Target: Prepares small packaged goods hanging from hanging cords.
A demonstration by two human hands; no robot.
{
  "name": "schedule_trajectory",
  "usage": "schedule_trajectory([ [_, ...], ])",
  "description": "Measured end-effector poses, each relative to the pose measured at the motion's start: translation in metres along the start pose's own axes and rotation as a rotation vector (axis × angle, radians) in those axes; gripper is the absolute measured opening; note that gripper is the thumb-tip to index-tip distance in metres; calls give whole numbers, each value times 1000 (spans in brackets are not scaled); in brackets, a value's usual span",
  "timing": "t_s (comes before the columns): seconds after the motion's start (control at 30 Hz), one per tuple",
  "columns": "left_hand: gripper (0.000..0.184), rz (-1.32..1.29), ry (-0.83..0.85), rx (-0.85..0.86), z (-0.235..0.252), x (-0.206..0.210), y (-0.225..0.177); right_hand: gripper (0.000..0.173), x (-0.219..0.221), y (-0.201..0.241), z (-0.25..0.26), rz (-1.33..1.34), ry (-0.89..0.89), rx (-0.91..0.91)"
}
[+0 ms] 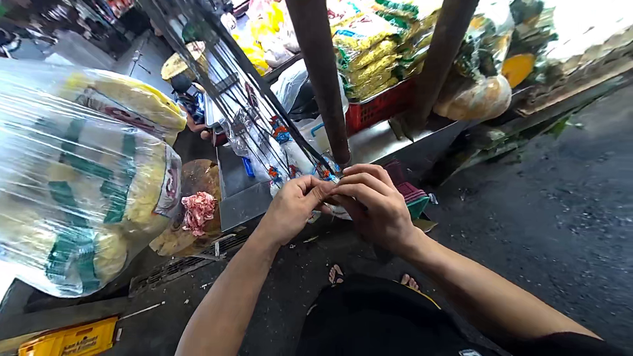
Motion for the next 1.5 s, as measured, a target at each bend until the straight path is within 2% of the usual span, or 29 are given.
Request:
schedule_trajectory([
  [0.1,18,161,-38,30,0,-19,4,13,15,-10,2,186,131,121],
  [0.2,14,382,-66,98,-1,-36,5,17,19,-41,-7,449,199,448],
  [0.27,14,463,-71,128,-1,-44,7,15,10,-58,-15,517,183,571],
  [0.5,6,710,-173,343,-2,-40,-4,13,-27,-77,-38,505,165,632],
  [0.67,4,794,-211,391,-2,-22,-17,11,-43,-87,-51,494,160,642],
  [0.8,4,877,-264,342,-2,-15,-19,10,-45,-98,-63,492,171,679],
  [0.93,9,995,-184,300,-4,-2,-7,8,-47,-105,-72,374,148,633],
  [1.07,18,1212,-147,553,-18,25,-4,11,-38,-114,-84,221,258,542],
  [1.2,18,1290,-174,648,-23,33,7,19,-13,-112,-103,208,393,514],
  [1.23,18,1284,-173,657,-24,34,8,29,-8,-109,-103,178,405,495],
  [1.3,20,1265,-156,668,-24,34,8,65,7,-100,-96,140,463,466],
  [1.33,21,1249,-142,671,-25,33,7,74,17,-93,-88,151,494,445],
  [1.37,20,1235,-128,672,-25,33,6,74,30,-84,-79,176,523,415],
  [1.4,20,1229,-120,673,-26,31,5,67,45,-74,-71,213,551,367],
  [1.47,20,1234,-120,673,-27,26,5,34,71,-54,-58,306,559,240],
  [1.5,20,1239,-127,674,-28,22,6,23,82,-48,-57,344,562,201],
])
Point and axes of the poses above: each hand's wrist, its own z-axis towards the middle knuckle, its own x-axis out of the palm, y = z × x, the point moved 10 cm from there along z, towards the middle knuckle
